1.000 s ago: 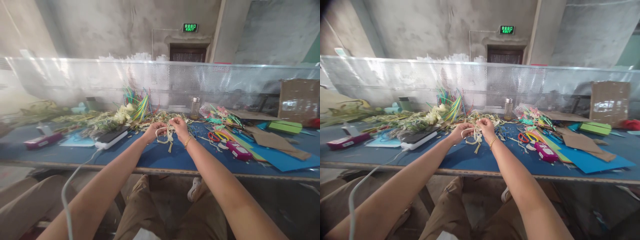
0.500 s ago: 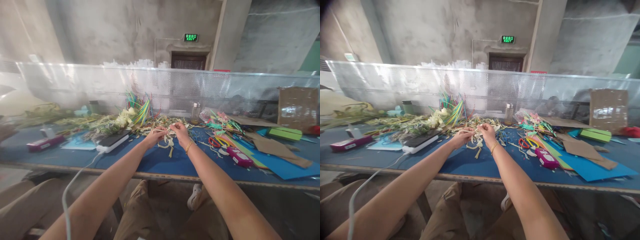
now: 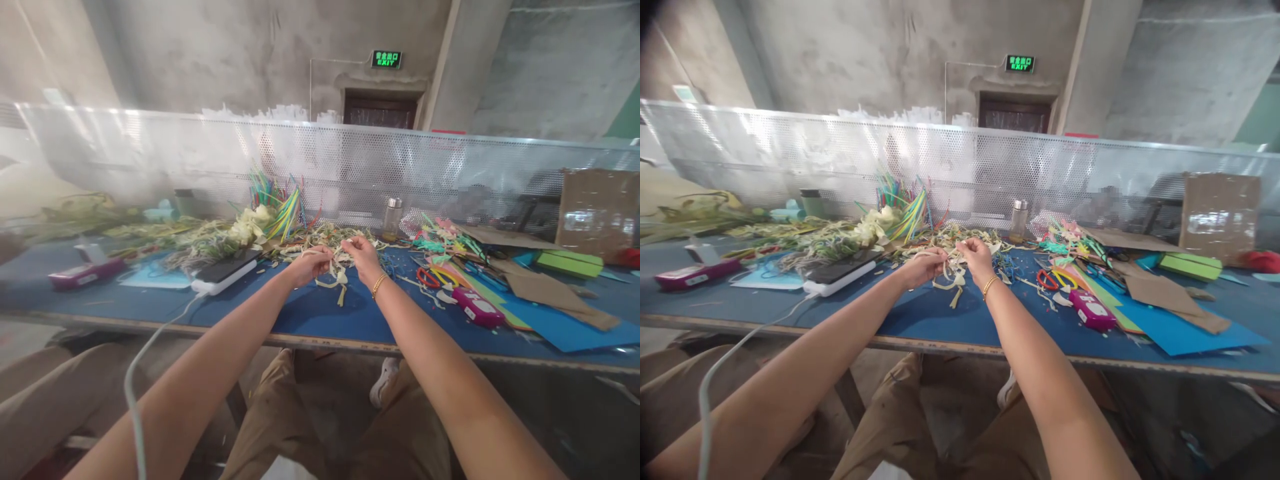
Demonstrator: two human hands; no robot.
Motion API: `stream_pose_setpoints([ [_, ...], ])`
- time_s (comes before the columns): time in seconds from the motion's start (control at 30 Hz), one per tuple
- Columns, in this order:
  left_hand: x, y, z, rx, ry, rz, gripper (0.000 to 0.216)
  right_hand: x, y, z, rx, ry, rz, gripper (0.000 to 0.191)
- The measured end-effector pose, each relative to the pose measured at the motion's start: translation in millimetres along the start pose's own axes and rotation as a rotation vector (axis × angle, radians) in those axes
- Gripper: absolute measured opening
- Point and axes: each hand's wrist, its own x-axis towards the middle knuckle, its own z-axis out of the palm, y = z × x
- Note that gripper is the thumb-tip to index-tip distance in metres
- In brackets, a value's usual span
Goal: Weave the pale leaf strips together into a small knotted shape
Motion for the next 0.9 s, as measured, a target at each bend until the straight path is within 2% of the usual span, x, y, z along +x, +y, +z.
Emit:
stream_pose_setpoints([
  [0.1,0,-1,-3,-0.019,0.018,0.007,0.029,0,-2,-6,-0.016,-0.003,0.039,0.034],
  [0.2,2,-5,-6,0.003,0.059,0.015,0.035,-3,-4,-9,-0.063,-0.038,0.153,0.039],
  [0.33,5,-10,-11,-0.008,0.096,0.04,0.032,-8,-7,-6,-0.088,-0.204,0.286,0.043],
  [0.4,6,-10,-11,-0.036,0.109,0.04,0.031,-10,-7,-5,-0.11,-0.263,0.27,0.039],
  [0.5,6,-8,-10,-0.075,0.115,0.034,0.028,-9,-5,-6,-0.142,-0.26,0.195,0.033],
  [0.7,5,-5,-6,-0.106,0.125,0.023,0.027,-10,-2,-6,-0.219,-0.339,0.096,0.031],
  [0.9,8,-8,-8,-0.084,0.158,0.001,0.024,-5,2,-8,-0.26,-0.314,0.05,0.026],
])
